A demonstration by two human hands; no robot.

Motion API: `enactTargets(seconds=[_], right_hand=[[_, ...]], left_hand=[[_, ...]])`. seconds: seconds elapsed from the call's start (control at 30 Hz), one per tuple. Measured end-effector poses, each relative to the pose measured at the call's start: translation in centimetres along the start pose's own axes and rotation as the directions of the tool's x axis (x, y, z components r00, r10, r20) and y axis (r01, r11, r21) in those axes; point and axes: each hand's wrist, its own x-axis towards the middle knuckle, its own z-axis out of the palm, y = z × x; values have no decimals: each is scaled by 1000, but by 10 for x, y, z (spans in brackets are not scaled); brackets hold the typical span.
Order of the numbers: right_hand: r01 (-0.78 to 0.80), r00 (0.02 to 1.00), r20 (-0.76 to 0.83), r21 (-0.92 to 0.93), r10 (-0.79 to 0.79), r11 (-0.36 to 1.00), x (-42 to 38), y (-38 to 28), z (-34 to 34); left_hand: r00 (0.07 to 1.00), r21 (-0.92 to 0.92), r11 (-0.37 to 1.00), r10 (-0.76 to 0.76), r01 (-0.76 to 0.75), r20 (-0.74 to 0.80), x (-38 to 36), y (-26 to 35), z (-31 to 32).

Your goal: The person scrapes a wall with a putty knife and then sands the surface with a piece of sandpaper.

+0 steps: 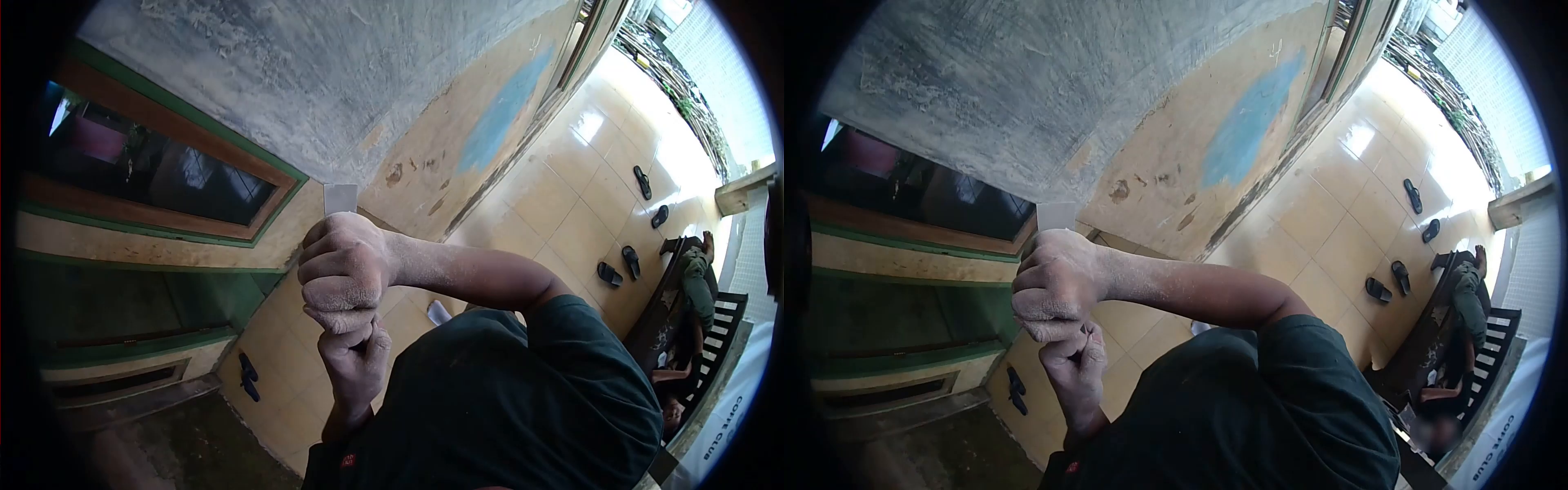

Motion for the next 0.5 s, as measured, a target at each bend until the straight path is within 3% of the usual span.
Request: enactTargets(seconds=[0.03, 0.1, 0.37, 0.4, 0.5], right_hand=[[0, 1000, -10, -8, 0, 1000, 1, 5, -4], [68, 995, -61, -88, -74, 994, 2, 17, -16], [-13, 997, -72, -87, 7, 996, 2, 8, -14], [72, 992, -98, -96, -81, 993, 0, 18, -21], [-51, 991, -129, -138, 33, 989, -4, 20, -35]], left_hand=[[1000, 6, 1000, 1, -1, 11, 6, 0, 0], [987, -33, 990, -134, 137, 89, 19, -3, 3], [986, 44, 999, -28, 21, 162, 16, 4, -6], [985, 56, 998, -38, 29, 169, 25, -4, -1], [977, 40, 997, -70, 63, 201, 43, -4, 6]])
